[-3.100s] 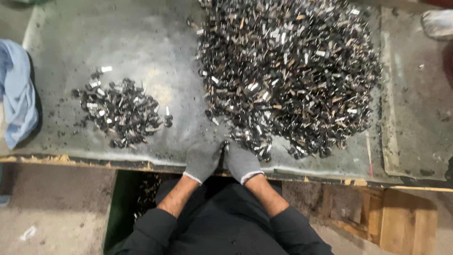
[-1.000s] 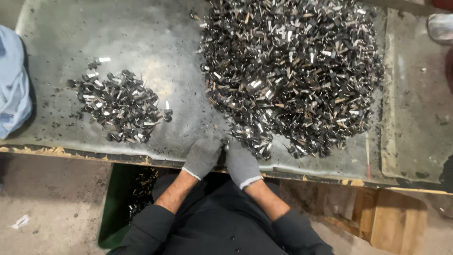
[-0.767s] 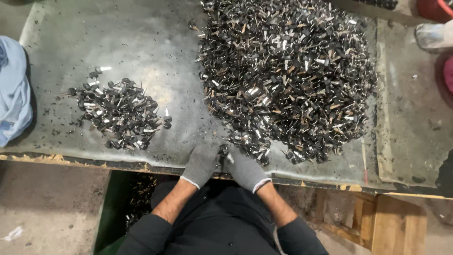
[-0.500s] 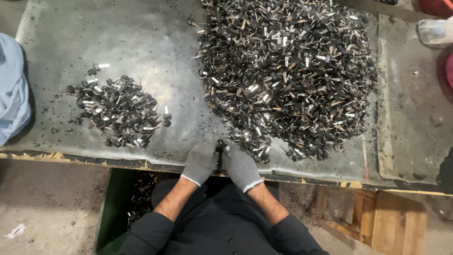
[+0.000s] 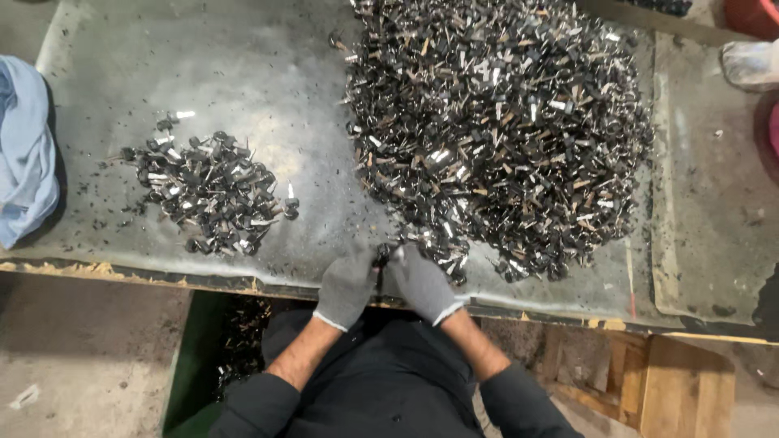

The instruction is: The person, wearing gloves, sits at a workbench and sorts small metal components one at a time from a large pile, placing selected pieces onto a separate pile on the left side of the table. The sorted pile gradually grows as the person continues picking through the larger heap.

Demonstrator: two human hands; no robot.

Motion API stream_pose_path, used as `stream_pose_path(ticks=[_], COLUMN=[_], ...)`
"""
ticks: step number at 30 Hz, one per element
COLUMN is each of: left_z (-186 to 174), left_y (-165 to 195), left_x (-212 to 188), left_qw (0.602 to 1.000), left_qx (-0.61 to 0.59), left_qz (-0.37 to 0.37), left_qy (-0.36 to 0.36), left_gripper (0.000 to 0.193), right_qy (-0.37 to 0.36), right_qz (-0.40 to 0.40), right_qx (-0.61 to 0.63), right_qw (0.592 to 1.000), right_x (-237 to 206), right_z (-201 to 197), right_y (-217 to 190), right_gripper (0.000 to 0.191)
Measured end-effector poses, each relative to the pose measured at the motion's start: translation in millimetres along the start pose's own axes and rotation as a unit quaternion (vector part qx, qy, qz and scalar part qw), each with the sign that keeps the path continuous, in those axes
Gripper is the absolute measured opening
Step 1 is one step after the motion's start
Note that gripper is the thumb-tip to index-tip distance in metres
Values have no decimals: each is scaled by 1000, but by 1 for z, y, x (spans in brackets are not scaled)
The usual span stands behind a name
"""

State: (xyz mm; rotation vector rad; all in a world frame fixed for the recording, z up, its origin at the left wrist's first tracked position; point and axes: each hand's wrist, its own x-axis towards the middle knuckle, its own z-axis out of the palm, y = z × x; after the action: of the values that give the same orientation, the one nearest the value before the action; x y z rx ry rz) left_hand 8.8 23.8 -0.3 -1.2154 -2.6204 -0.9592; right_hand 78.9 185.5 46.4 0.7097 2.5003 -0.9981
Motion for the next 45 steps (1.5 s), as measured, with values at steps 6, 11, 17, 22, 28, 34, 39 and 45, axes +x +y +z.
stream_pose_path(ticks=[6, 11, 17, 22, 28, 34, 39, 45], left_z=[-1, -4, 1, 2, -6, -41, -35, -10], left_y=[5, 3, 10, -2, 6, -1, -11, -10], left_x=[2, 3, -5, -3, 8, 29, 46, 56], left_qw=[997, 997, 999, 999, 997, 947, 974, 974], left_qx=[56, 34, -33, -39, 8, 51, -73, -162], left_qz=[-31, -58, -35, -9, -44, -143, -101, 13], left_qy=[-49, -32, 22, 4, -60, -283, -191, -160], left_gripper=[20, 18, 9, 11, 11, 35, 18, 18], right_qy=[120, 105, 143, -29, 39, 48, -18, 30], right_qz=[-162, -157, -120, -70, -44, -76, -172, -94], right_qx=[-104, -210, -204, -42, -34, 44, -291, -224], right_qw=[974, 959, 961, 996, 998, 995, 941, 970], right_x=[-24, -25, -22, -11, -12, -27, -36, -25], right_z=[16, 22, 27, 13, 16, 3, 11, 5], right_y=[-2, 1, -5, -1, -7, -5, -25, -26], right_gripper=[63, 33, 24, 38, 46, 46, 19, 27])
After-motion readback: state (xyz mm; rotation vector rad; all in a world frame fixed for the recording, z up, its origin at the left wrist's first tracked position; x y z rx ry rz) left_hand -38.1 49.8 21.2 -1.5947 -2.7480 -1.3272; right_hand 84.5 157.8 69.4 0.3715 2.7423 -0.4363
